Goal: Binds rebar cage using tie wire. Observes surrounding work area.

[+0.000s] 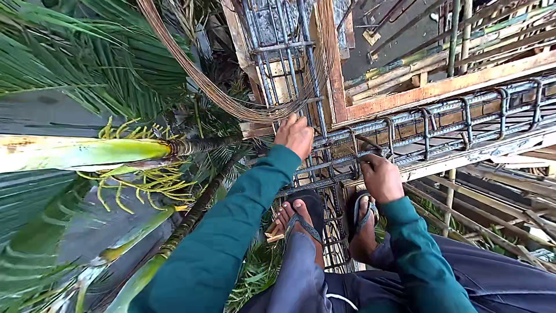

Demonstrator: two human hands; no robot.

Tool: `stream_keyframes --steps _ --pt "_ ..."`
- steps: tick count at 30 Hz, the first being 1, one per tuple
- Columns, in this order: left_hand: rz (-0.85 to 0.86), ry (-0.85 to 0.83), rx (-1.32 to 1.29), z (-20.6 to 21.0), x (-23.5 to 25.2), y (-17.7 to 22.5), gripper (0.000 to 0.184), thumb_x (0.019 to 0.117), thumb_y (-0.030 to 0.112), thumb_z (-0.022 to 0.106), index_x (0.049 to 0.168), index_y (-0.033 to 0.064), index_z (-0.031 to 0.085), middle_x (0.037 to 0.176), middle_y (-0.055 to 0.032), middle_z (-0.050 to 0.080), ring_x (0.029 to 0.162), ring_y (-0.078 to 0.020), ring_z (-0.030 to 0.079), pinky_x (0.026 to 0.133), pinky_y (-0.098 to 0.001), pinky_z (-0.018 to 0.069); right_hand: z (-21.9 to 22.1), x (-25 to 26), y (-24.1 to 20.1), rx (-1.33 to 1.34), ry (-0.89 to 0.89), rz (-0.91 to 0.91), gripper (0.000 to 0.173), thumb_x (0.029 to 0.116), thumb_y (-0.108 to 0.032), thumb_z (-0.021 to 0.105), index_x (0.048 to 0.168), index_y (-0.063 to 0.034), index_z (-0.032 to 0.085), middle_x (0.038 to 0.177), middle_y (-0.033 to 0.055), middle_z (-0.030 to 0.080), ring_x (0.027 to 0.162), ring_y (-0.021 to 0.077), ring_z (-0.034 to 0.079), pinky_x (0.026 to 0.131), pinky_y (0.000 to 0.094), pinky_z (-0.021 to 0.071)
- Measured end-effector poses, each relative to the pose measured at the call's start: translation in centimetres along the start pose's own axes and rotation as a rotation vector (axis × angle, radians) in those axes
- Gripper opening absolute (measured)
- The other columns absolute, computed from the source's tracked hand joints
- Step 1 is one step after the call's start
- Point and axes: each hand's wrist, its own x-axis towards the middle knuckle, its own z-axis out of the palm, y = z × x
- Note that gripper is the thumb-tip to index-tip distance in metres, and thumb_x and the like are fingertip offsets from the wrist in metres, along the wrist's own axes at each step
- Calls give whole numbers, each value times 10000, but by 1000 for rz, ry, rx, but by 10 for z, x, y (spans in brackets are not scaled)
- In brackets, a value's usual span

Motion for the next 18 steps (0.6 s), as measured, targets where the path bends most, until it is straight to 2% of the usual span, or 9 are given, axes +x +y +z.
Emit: stream_keyframes --steps 1,2,4,7,9,13,16,18 --pt "60 159 -2 21 8 -8 286 1046 165 528 1153 24 753 1218 -218 670 1216 -424 584 1012 -558 469 0 5 -1 11 -11 6 266 1063 -182 527 1164 -71 746 1020 199 740 955 413 706 837 668 522" --pt "92 165 29 26 13 -11 267 1038 150 541 1139 8 743 1201 -230 665 1199 -433 589 995 -567 471 -2 10 -3 14 -22 14 259 1056 -185 539 1141 -77 757 1012 198 741 955 415 704 832 677 516" --pt "72 67 110 18 17 -5 250 1036 108 529 1149 -20 712 1192 -245 668 1153 -434 624 977 -578 477 -9 18 -6 -5 -63 28 261 1051 -202 544 1126 -92 768 1027 189 744 992 416 697 852 680 504" --pt "-43 -125 153 -3 22 15 232 1033 19 477 1150 -57 662 1056 -273 697 956 -459 696 779 -600 532 -14 24 -12 -68 -101 27 288 1060 -234 523 1154 -115 768 1093 175 747 1070 401 692 910 673 498" --pt "-107 -208 93 -16 27 24 234 1041 20 473 1160 -48 662 1085 -275 691 1004 -470 687 762 -614 545 -13 28 -15 -82 -109 18 292 1057 -231 516 1152 -111 765 1102 179 742 1074 402 689 906 675 497" --pt "-168 -345 19 -29 33 36 242 1040 65 506 1173 -35 681 1239 -255 661 1171 -448 636 865 -633 529 -8 36 -21 -58 -148 9 294 1066 -239 517 1160 -103 761 1121 173 741 1094 392 685 926 659 496" --pt "-150 -363 32 -29 31 35 231 1035 73 518 1147 -33 689 1208 -255 673 1141 -445 649 846 -633 530 -5 40 -21 19 -156 14 295 1066 -232 515 1137 -83 759 1080 178 739 1054 376 690 903 655 494" --pt "-140 -369 60 -31 32 34 218 1029 65 528 1132 -28 696 1190 -242 685 1119 -436 662 836 -625 534 -7 42 -17 72 -177 0 297 1071 -233 519 1153 -73 755 1094 174 737 1064 354 686 927 638 489"
